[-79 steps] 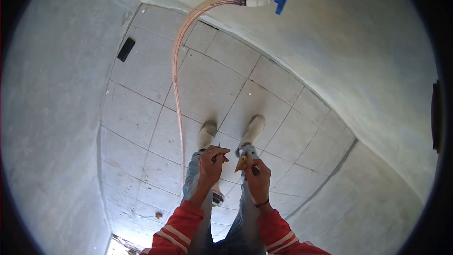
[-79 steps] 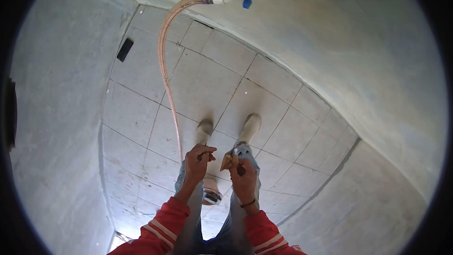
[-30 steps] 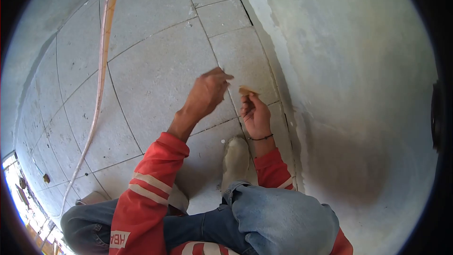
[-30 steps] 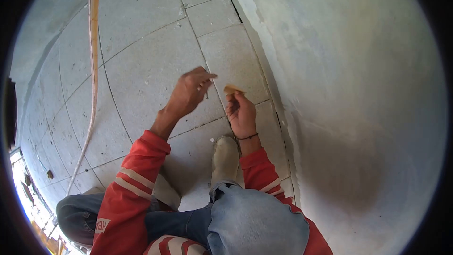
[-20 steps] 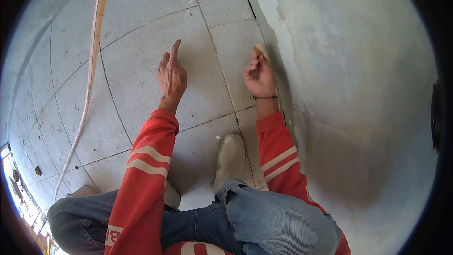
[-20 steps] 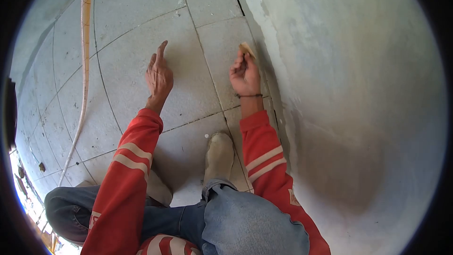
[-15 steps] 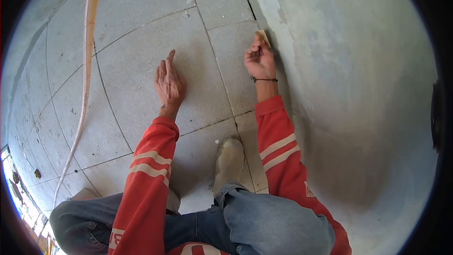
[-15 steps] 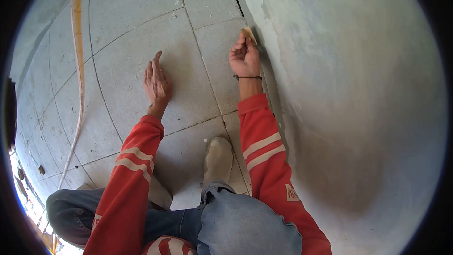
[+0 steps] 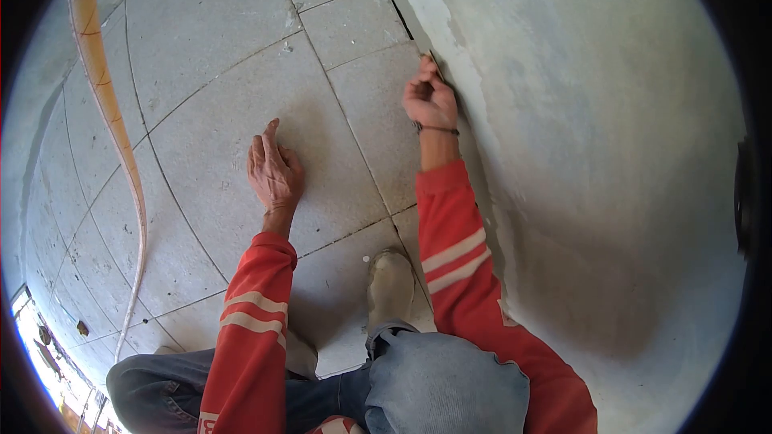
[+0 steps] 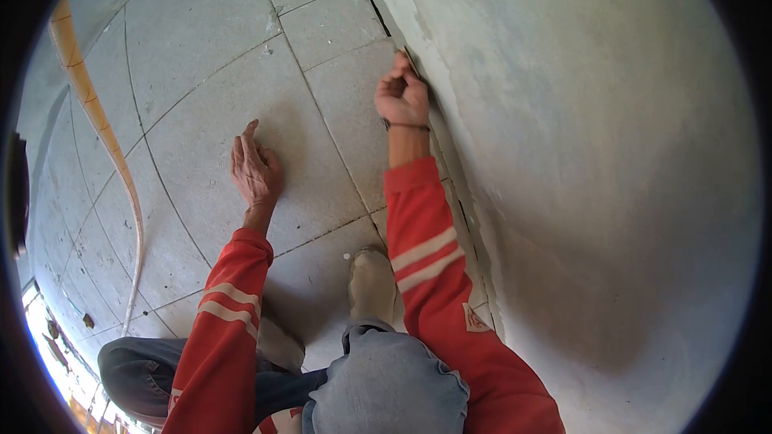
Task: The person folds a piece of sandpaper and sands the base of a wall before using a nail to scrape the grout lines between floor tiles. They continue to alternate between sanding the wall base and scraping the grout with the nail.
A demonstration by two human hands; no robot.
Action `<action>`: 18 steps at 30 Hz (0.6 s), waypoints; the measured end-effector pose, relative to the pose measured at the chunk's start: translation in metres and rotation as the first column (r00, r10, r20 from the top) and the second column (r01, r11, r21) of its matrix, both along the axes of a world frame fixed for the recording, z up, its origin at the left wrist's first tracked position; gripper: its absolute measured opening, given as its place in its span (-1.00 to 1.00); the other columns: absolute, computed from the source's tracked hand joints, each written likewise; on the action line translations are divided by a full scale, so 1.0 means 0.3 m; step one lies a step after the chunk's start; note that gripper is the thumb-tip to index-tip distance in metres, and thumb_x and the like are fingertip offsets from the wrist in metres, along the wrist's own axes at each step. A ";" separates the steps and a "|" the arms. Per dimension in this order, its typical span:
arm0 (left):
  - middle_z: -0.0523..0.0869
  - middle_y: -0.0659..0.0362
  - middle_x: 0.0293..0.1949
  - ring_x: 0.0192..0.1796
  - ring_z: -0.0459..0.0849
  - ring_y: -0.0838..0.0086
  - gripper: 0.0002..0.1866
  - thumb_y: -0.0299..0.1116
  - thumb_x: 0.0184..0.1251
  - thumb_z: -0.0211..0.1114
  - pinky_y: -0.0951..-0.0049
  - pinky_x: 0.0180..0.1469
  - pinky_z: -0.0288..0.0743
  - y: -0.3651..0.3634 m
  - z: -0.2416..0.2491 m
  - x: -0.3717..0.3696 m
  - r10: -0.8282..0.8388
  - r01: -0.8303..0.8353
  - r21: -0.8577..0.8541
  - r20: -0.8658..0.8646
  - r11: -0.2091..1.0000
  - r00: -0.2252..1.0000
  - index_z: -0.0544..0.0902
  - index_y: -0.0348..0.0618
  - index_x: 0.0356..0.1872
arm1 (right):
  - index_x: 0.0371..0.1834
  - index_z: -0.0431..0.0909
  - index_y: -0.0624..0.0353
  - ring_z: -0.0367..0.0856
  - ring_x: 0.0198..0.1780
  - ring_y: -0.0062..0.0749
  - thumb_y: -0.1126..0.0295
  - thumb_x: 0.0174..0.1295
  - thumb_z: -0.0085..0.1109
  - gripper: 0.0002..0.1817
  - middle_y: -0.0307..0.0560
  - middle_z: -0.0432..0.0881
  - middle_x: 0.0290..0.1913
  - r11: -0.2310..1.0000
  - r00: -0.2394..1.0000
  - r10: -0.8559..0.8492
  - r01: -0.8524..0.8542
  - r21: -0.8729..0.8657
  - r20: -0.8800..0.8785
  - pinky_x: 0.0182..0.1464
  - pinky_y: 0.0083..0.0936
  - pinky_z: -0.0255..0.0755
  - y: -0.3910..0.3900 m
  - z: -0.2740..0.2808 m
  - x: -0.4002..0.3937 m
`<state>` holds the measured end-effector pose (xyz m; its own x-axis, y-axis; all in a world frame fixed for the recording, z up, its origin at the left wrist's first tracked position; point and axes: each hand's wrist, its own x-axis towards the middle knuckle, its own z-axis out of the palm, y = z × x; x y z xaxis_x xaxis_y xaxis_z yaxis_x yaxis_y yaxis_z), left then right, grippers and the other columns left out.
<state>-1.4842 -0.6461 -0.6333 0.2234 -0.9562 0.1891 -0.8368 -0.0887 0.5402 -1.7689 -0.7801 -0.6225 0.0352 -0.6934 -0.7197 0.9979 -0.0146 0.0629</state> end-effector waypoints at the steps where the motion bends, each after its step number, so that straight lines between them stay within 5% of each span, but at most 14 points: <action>1: 0.57 0.04 -0.17 -0.12 0.60 0.12 -0.39 -0.56 0.26 0.20 0.08 0.04 0.52 0.001 0.000 0.000 0.005 -0.005 0.005 -0.001 1.000 1.000 0.56 -0.05 0.39 | 0.19 0.68 0.37 0.75 -0.33 -0.43 0.52 0.57 0.02 -0.70 -0.05 0.81 -0.19 1.000 0.999 -0.023 0.024 -0.017 0.045 -0.30 -0.54 0.71 0.069 0.011 -0.030; 8: 0.55 0.08 -0.21 -0.15 0.60 0.17 -0.41 -0.58 0.22 0.20 0.12 -0.01 0.52 -0.001 -0.006 0.004 0.003 -0.004 0.028 0.032 1.000 0.999 0.58 -0.04 0.34 | 0.28 0.63 0.40 0.85 -0.21 -0.32 0.59 0.50 -0.04 -0.62 0.11 0.84 -0.01 1.000 1.000 0.008 -0.008 0.030 0.026 -0.26 -0.45 0.74 0.358 0.032 -0.168; 15: 0.55 0.10 -0.22 -0.16 0.60 0.19 -0.41 -0.58 0.20 0.20 0.13 -0.02 0.52 -0.007 0.003 -0.001 0.010 -0.011 0.031 0.046 0.999 0.999 0.59 -0.03 0.32 | 0.21 0.67 0.40 0.83 -0.24 -0.35 0.56 0.50 0.04 -0.67 0.05 0.85 -0.12 1.000 0.997 0.004 -0.003 -0.019 0.074 -0.24 -0.46 0.73 -0.084 0.001 0.018; 18: 0.54 0.10 -0.23 -0.16 0.60 0.19 -0.41 -0.59 0.19 0.20 0.13 -0.02 0.52 -0.001 -0.008 0.006 0.002 -0.004 0.043 0.026 0.999 1.000 0.60 -0.03 0.31 | 0.23 0.68 0.38 0.83 -0.22 -0.37 0.59 0.46 0.07 -0.66 0.03 0.85 -0.11 1.000 0.995 -0.014 0.013 0.007 0.094 -0.23 -0.46 0.73 -0.037 0.008 -0.004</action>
<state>-1.4822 -0.6465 -0.6358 0.2217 -0.9629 0.1541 -0.8505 -0.1136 0.5136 -1.7702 -0.7911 -0.6201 0.0933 -0.6900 -0.7178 0.9873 -0.0290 0.1561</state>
